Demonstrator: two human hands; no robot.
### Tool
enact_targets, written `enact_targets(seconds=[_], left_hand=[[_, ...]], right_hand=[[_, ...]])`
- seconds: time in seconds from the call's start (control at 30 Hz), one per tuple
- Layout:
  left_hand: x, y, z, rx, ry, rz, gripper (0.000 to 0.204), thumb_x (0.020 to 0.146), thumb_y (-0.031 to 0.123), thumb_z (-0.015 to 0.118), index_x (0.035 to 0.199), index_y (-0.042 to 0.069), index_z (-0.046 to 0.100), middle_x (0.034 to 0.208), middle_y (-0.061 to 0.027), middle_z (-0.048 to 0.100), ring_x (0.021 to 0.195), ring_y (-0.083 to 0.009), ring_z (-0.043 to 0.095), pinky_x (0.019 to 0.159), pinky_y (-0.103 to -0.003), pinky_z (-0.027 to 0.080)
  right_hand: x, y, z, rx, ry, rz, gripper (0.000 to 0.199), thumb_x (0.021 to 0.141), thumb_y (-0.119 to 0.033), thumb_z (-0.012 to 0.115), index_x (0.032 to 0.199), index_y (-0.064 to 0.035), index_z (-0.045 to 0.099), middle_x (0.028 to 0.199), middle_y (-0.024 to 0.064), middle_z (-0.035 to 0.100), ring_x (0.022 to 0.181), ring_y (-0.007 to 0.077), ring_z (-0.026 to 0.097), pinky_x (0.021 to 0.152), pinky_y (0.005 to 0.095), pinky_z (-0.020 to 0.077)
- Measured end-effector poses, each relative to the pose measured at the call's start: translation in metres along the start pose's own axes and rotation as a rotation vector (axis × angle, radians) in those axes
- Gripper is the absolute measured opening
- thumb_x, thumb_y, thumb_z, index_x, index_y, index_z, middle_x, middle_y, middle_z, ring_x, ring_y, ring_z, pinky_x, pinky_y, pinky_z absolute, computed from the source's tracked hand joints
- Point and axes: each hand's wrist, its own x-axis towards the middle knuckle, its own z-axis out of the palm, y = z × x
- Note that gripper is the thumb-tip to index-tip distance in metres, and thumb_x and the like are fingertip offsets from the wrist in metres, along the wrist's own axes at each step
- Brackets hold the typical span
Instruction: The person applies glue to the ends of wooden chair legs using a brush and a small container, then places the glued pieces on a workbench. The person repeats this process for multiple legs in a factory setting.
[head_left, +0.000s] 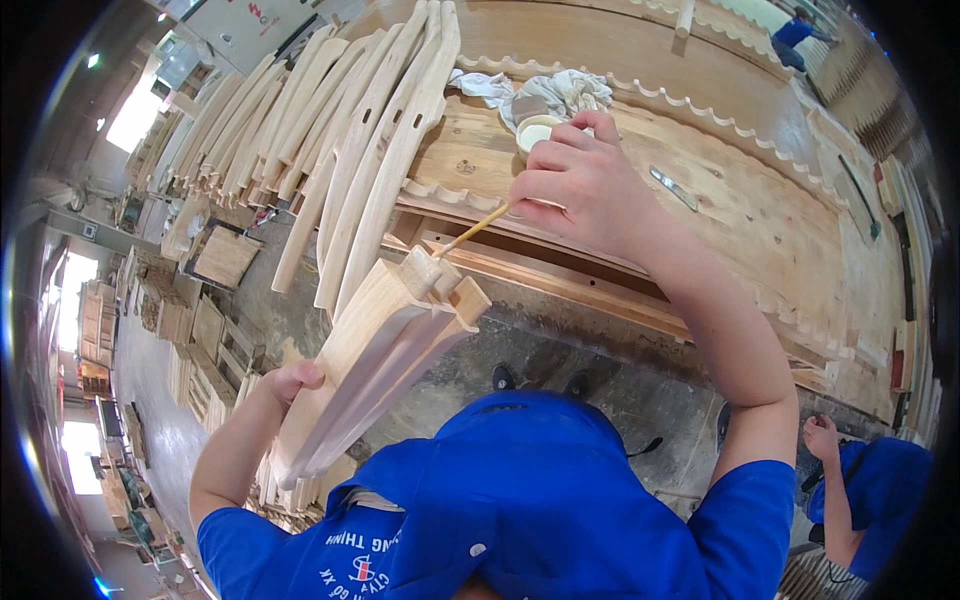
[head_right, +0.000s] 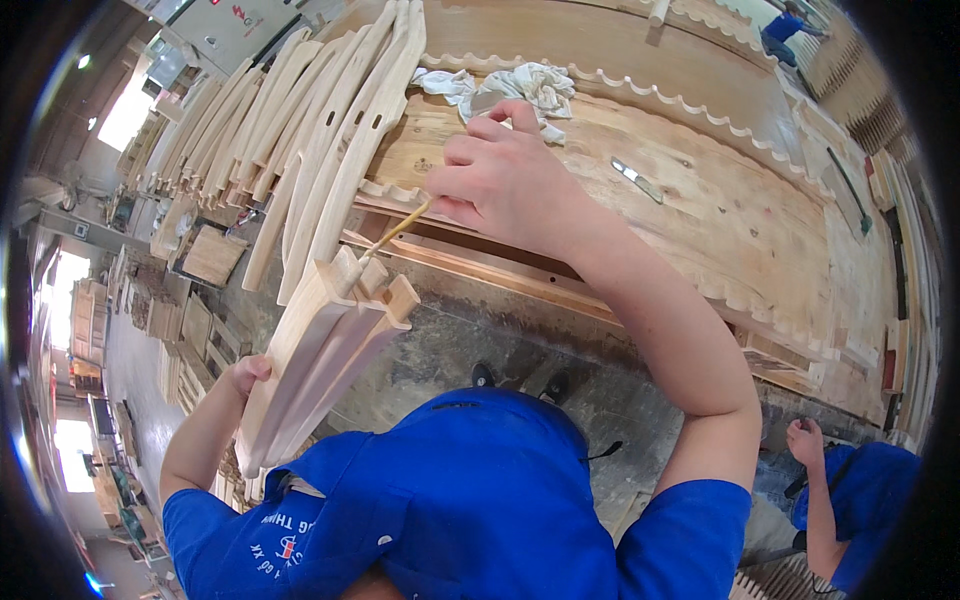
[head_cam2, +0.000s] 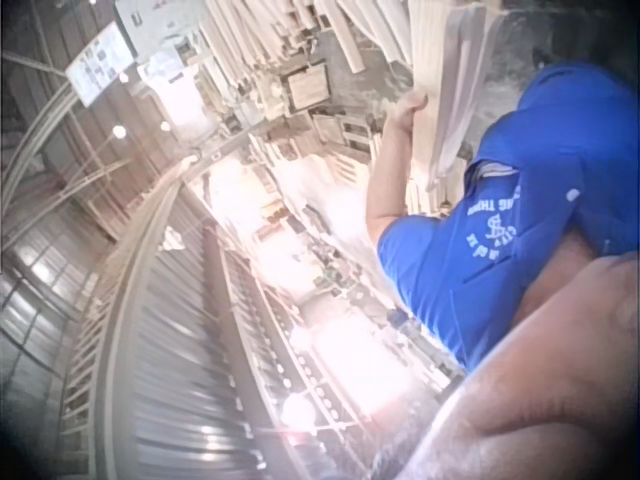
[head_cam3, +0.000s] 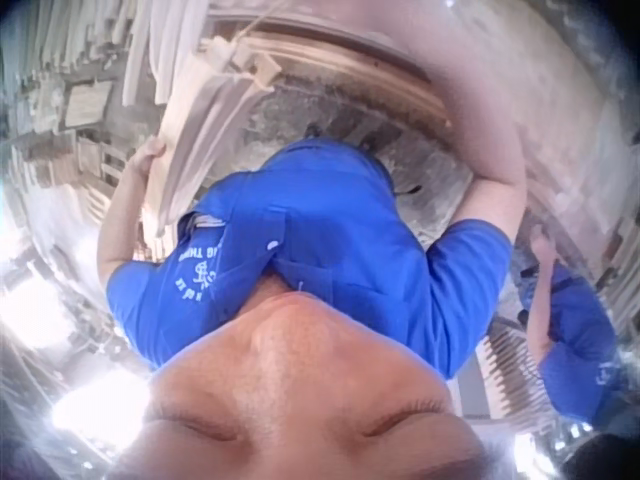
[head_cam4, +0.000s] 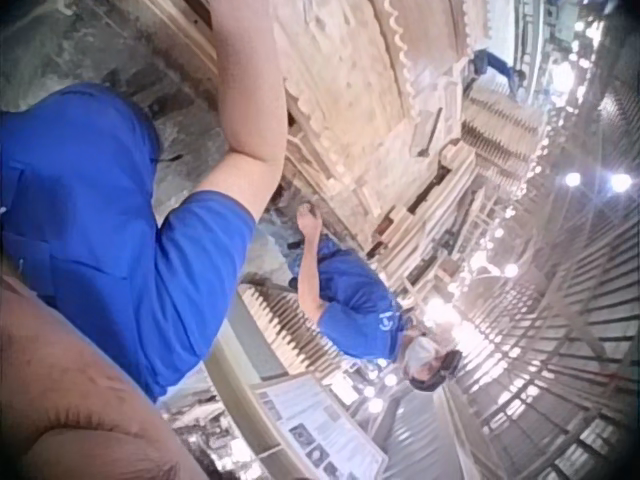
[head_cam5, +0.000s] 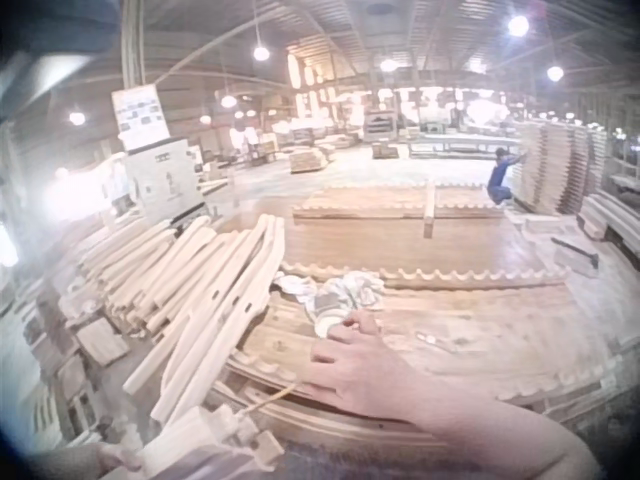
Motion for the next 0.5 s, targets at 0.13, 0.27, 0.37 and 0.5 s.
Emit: enact_targets(seconds=[0.13,0.27,0.37,0.5], left_hand=[[0.000,-0.005,-0.009,-0.021,-0.017,-0.023,0.083,0.058,0.024,0.074,0.133,0.000,0.046,0.125,-0.0192,0.057,0.109,-0.0313,0.060,0.097,-0.042,0.048],[0.002,-0.003,-0.003,-0.028,-0.038,-0.016,0.082,0.058,0.023,0.074,0.133,0.000,0.047,0.125,-0.0190,0.057,0.109,-0.0316,0.060,0.097,-0.043,0.048],[0.002,-0.004,-0.001,-0.050,-0.022,0.000,0.082,0.058,0.023,0.074,0.133,0.001,0.047,0.125,-0.0187,0.057,0.109,-0.0317,0.060,0.097,-0.043,0.048],[0.002,-0.008,0.004,-0.028,0.023,0.017,0.083,0.058,0.023,0.074,0.133,0.001,0.046,0.125,-0.0187,0.057,0.109,-0.0317,0.060,0.097,-0.042,0.048]], right_hand=[[-0.005,-0.001,-0.015,0.048,0.008,-0.041,0.010,0.076,-0.020,0.072,0.076,-0.0164,0.062,0.073,-0.0025,0.052,0.078,0.0169,0.051,0.086,0.0374,0.0339],[-0.006,0.001,-0.004,0.011,0.038,-0.031,0.011,0.076,-0.021,0.072,0.075,-0.0163,0.062,0.073,-0.0028,0.052,0.077,0.0166,0.051,0.087,0.0377,0.0346],[-0.013,-0.002,-0.007,0.008,0.007,0.004,0.011,0.076,-0.021,0.072,0.075,-0.0161,0.062,0.072,-0.0027,0.052,0.078,0.0168,0.051,0.087,0.0373,0.0350],[-0.025,-0.001,-0.029,0.079,-0.101,0.002,0.011,0.076,-0.021,0.072,0.075,-0.0164,0.062,0.072,-0.0028,0.053,0.077,0.0169,0.051,0.087,0.0366,0.0348]])
